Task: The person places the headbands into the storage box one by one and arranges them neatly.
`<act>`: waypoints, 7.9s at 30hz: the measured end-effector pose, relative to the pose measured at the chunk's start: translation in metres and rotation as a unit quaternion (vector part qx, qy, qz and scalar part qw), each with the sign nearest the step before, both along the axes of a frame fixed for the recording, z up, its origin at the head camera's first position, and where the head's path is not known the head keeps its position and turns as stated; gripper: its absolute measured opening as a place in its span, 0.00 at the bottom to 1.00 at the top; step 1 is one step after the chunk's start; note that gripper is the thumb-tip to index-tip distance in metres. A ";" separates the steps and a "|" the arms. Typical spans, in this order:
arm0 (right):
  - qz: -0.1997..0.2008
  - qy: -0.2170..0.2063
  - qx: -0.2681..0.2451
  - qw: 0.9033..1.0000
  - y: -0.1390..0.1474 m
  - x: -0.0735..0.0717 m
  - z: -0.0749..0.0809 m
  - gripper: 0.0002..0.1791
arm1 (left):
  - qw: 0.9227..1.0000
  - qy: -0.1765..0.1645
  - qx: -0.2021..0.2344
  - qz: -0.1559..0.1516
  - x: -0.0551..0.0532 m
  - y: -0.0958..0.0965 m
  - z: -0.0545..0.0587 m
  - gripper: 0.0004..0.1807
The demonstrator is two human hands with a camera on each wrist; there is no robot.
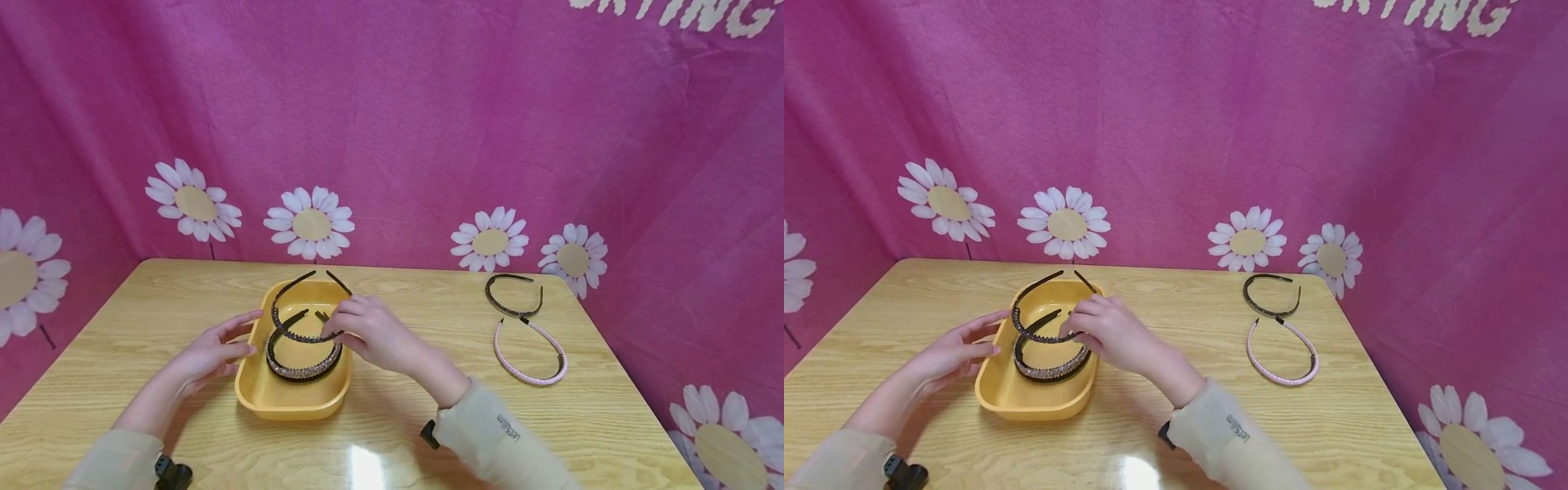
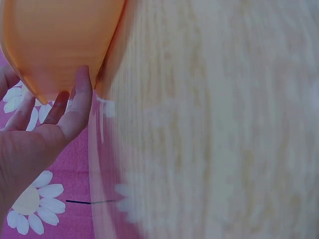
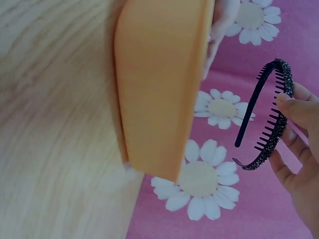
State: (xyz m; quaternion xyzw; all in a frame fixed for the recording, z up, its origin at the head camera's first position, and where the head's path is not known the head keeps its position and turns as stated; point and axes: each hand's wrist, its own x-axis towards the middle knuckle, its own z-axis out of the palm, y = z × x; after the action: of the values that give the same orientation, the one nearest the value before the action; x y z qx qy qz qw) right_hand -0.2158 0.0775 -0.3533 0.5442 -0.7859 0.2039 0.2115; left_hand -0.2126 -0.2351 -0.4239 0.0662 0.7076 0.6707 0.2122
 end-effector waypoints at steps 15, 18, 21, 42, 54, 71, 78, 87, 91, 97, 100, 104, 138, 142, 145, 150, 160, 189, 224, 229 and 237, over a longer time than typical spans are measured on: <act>-0.021 -0.051 0.055 0.997 -0.018 -0.001 -0.029 0.12 | 1.000 0.001 -0.001 0.001 -0.001 0.000 0.000 0.41; -0.017 -0.048 0.059 0.997 -0.021 -0.003 -0.035 0.12 | 1.000 0.001 -0.001 0.001 0.000 0.000 0.000 0.41; -0.015 -0.047 0.067 0.996 -0.023 -0.005 -0.040 0.12 | 1.000 0.000 0.000 0.001 0.000 0.001 0.001 0.41; -0.047 -0.084 0.129 0.987 -0.031 -0.011 -0.053 0.12 | 1.000 0.003 0.004 -0.001 0.001 0.001 0.002 0.41; -0.051 -0.097 0.156 0.982 -0.035 -0.014 -0.055 0.12 | 1.000 0.001 0.005 -0.002 0.001 0.001 0.001 0.42; -0.039 -0.092 0.156 0.983 -0.036 -0.016 -0.058 0.11 | 1.000 0.004 0.005 0.003 0.001 0.001 0.000 0.41; -0.044 -0.102 0.152 0.982 -0.036 -0.015 -0.056 0.12 | 1.000 0.002 0.005 0.004 0.001 0.002 0.001 0.41; -0.046 -0.107 0.149 0.982 -0.033 -0.013 -0.049 0.13 | 1.000 0.001 0.007 0.002 0.001 0.001 0.001 0.41; -0.050 -0.112 0.148 0.981 -0.029 -0.010 -0.041 0.14 | 1.000 0.002 0.009 0.000 0.001 0.001 0.001 0.42; -0.051 -0.104 0.145 0.983 -0.022 -0.007 -0.026 0.15 | 1.000 0.002 0.006 0.001 0.001 0.001 0.001 0.42; -0.037 -0.098 0.134 0.985 -0.019 -0.006 -0.019 0.15 | 1.000 0.003 0.004 0.001 0.002 0.001 0.002 0.42; -0.020 -0.096 0.118 0.988 -0.014 -0.006 -0.010 0.15 | 1.000 0.005 0.003 0.001 0.002 0.001 0.003 0.42; -0.039 -0.040 0.041 0.998 0.068 0.019 0.053 0.13 | 1.000 0.005 -0.004 0.003 0.000 0.001 0.001 0.41; -0.037 -0.027 0.033 0.998 0.080 0.023 0.056 0.13 | 1.000 0.004 -0.005 0.003 0.000 0.001 0.001 0.41; -0.039 -0.025 0.027 0.999 0.090 0.025 0.058 0.14 | 1.000 0.005 -0.005 0.001 0.000 0.001 0.001 0.41; -0.054 -0.017 0.020 0.998 0.108 0.027 0.057 0.16 | 1.000 0.012 -0.001 -0.012 -0.001 -0.001 -0.001 0.41; -0.107 -0.062 0.014 0.992 0.147 0.035 0.048 0.16 | 0.998 0.032 -0.017 -0.043 -0.004 -0.008 -0.007 0.41; -0.199 -0.036 -0.018 0.979 0.234 0.034 -0.023 0.21 | 0.963 0.194 -0.184 -0.034 -0.007 -0.017 -0.005 0.35; -0.236 -0.166 0.065 0.955 0.299 0.029 -0.083 0.20 | 0.960 0.200 -0.189 -0.047 -0.006 -0.017 -0.002 0.34; -0.226 -0.171 0.083 0.956 0.305 0.029 -0.083 0.21 | 0.961 0.198 -0.186 -0.045 -0.006 -0.017 -0.001 0.34; -0.184 -0.179 0.075 0.963 0.309 0.025 -0.085 0.25 | 0.963 0.187 -0.188 -0.040 -0.007 -0.017 -0.004 0.35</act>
State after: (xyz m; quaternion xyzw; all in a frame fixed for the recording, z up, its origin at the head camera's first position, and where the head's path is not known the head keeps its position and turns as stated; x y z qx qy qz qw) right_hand -0.1909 0.3863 -0.4378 0.3587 -0.9107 0.1959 0.0595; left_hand -0.2198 -0.2526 -0.4276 0.1778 0.8447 0.4923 0.1118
